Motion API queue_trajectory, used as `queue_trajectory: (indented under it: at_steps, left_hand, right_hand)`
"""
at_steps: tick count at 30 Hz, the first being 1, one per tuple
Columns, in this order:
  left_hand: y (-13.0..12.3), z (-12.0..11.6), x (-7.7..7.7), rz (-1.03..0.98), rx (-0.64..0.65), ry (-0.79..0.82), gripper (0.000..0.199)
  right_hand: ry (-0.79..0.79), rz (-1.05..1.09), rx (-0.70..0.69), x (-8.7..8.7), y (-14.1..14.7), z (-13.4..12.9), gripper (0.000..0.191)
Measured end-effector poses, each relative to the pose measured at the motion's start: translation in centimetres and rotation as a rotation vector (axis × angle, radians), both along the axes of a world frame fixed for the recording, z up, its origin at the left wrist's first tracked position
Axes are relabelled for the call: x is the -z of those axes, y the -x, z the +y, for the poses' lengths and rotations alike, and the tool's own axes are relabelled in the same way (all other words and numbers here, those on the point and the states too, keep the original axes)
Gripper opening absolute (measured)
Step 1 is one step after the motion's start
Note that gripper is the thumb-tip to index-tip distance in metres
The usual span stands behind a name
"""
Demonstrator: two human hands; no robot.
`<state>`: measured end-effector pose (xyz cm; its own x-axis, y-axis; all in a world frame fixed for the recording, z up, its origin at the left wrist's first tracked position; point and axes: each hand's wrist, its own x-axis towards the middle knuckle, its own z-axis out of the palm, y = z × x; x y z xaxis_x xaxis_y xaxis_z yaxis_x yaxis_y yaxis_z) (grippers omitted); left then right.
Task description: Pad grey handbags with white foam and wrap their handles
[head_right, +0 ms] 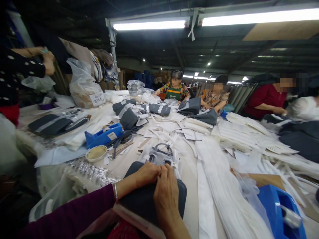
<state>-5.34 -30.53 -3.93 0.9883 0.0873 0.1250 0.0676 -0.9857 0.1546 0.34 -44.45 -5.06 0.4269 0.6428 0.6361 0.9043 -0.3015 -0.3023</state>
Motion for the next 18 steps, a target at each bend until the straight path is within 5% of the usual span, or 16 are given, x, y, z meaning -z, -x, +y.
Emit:
queue_trajectory:
  at_steps: [3,7,12,15,18]
  left_hand:
    - [0.7,0.3,0.0,-0.150,0.008,0.133,0.023]
    - [-0.3,0.6,-1.8,-0.404,-0.117,0.315,0.029]
    - [-7.1,1.7,-3.8,-0.107,-0.402,0.251,0.031]
    - [-10.9,2.5,-3.3,0.012,-0.459,0.248,0.019]
    - [-12.5,3.2,-2.3,0.037,-0.545,0.234,0.035]
  right_hand:
    - [-0.038,-0.038,-0.001,2.0,0.4,1.7,0.038]
    - [0.121,-0.082,0.021,2.6,0.2,2.0,0.032]
    - [0.171,-0.070,0.042,1.5,0.5,1.6,0.041]
    - [0.141,-0.061,0.055,1.5,0.4,1.7,0.043]
    - [0.094,-0.058,0.034,2.0,0.2,2.0,0.044]
